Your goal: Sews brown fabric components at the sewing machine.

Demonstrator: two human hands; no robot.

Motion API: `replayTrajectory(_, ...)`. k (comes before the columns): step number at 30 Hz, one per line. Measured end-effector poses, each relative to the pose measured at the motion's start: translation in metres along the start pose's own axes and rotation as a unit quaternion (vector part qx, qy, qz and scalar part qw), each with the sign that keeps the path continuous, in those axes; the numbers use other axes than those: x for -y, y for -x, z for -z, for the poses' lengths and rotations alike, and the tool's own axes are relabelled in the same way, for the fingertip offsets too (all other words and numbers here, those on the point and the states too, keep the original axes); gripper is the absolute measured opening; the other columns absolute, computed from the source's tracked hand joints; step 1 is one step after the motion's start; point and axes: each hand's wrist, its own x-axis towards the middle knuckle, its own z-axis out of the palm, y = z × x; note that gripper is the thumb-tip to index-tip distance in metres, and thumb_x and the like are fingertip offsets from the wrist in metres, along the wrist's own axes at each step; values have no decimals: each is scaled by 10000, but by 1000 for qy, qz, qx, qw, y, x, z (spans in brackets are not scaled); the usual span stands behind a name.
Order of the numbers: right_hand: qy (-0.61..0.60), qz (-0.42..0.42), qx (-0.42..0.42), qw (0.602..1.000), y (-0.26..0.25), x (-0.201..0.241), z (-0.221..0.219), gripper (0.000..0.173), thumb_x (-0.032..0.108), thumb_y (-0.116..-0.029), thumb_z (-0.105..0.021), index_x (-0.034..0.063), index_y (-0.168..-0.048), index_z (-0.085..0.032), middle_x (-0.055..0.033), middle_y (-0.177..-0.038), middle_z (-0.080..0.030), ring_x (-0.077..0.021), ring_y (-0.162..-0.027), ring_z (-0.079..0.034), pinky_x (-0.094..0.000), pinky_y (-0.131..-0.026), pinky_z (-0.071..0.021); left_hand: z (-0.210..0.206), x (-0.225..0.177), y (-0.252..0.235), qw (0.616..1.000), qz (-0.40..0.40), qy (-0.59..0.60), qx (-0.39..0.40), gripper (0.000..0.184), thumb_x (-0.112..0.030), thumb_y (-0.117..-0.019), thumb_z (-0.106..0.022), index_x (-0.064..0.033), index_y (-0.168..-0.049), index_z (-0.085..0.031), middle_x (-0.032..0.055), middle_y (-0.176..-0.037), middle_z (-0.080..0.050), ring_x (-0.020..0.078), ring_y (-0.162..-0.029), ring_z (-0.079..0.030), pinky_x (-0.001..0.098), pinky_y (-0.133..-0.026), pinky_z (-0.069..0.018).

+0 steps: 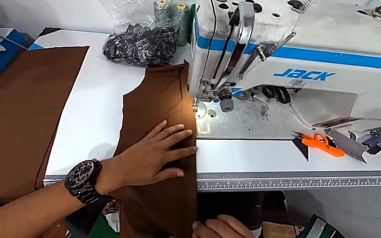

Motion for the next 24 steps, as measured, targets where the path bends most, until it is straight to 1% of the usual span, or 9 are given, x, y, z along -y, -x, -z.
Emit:
replayTrajectory(3, 4, 4, 0, 1000, -9, -14, -2, 156, 77, -1007, -570, 125, -1021, -717, -16, -1078, -761, -138, -893, -683, -270, -805, -519, 2, 13, -9, 1000, 3, 6, 0, 576, -646, -1030, -336, -377, -1504, -523, 30, -1643, -378, 281, -1556, -259, 625, -1244, -196)
replayTrajectory(7, 15, 7, 1, 1000, -21, -30, -3, 156, 84, -1011, -560, 139, -1020, -706, 1, -1096, -752, -125, -912, -672, -262, -824, -512, 5, 29, -21, 1000, 6, 7, 3, 576, -638, -1032, -346, -379, -1523, -496, 19, -1643, -377, 261, -1553, -268, 614, -1246, -206)
replayTrajectory(13, 50, 24, -14, 998, -36, -52, -7, 163, 95, -1018, -548, 147, -1034, -702, 1, -1116, -747, -135, -945, -671, -279, -858, -508, 9, 53, -37, 1000, 6, 10, 3, 583, -636, -1032, -334, -365, -1519, -507, 35, -1626, -405, 260, -1536, -309, 619, -1241, -202)
replayTrajectory(16, 68, 29, -22, 997, -45, -61, -9, 157, 86, -1017, -550, 133, -1047, -698, -14, -1120, -748, -150, -948, -680, -292, -835, -521, 9, 70, -44, 1000, -4, 11, 4, 584, -645, -1034, -319, -377, -1520, -502, 33, -1628, -402, 255, -1539, -302, 610, -1243, -193)
replayTrajectory(17, 74, 31, -20, 997, -47, -62, -9, 156, 82, -1018, -546, 128, -1050, -692, -20, -1122, -747, -154, -952, -681, -295, -827, -521, 10, 72, -46, 1000, -8, 7, 4, 584, -637, -1039, -319, -365, -1520, -505, 44, -1624, -406, 260, -1537, -305, 608, -1244, -191)
replayTrajectory(19, 85, 30, -12, 996, -51, -61, -8, 158, 80, -1020, -541, 120, -1050, -690, -28, -1115, -747, -160, -948, -683, -302, -824, -527, 14, 64, -46, 1000, -6, -3, -4, 554, -563, -1057, -347, -288, -1492, -552, 73, -1598, -443, 278, -1517, -348, 615, -1232, -222)
replayTrajectory(21, 94, 24, -5, 995, -53, -60, -6, 163, 85, -1021, -537, 120, -1042, -694, -26, -1116, -747, -164, -948, -681, -306, -824, -523, 16, 38, -40, 999, 14, 12, -26, 514, -474, -1070, -376, -187, -1426, -612, 84, -1549, -496, 285, -1490, -392, 604, -1219, -278)
replayTrajectory(22, 98, 20, -3, 995, -52, -59, -6, 169, 84, -1022, -533, 122, -1040, -697, -23, -1123, -748, -162, -952, -681, -306, -820, -518, 14, 24, -34, 999, 24, 23, -33, 508, -454, -1070, -389, -159, -1419, -610, 78, -1542, -501, 275, -1486, -398, 583, -1219, -300)
replayTrajectory(24, 105, 15, -4, 994, -51, -57, -6, 182, 78, -1022, -523, 124, -1040, -698, -20, -1138, -752, -157, -963, -683, -309, -810, -506, 6, 4, -21, 999, 21, 28, -40, 511, -452, -1063, -414, -152, -1437, -590, 72, -1565, -476, 265, -1502, -374, 560, -1226, -303)
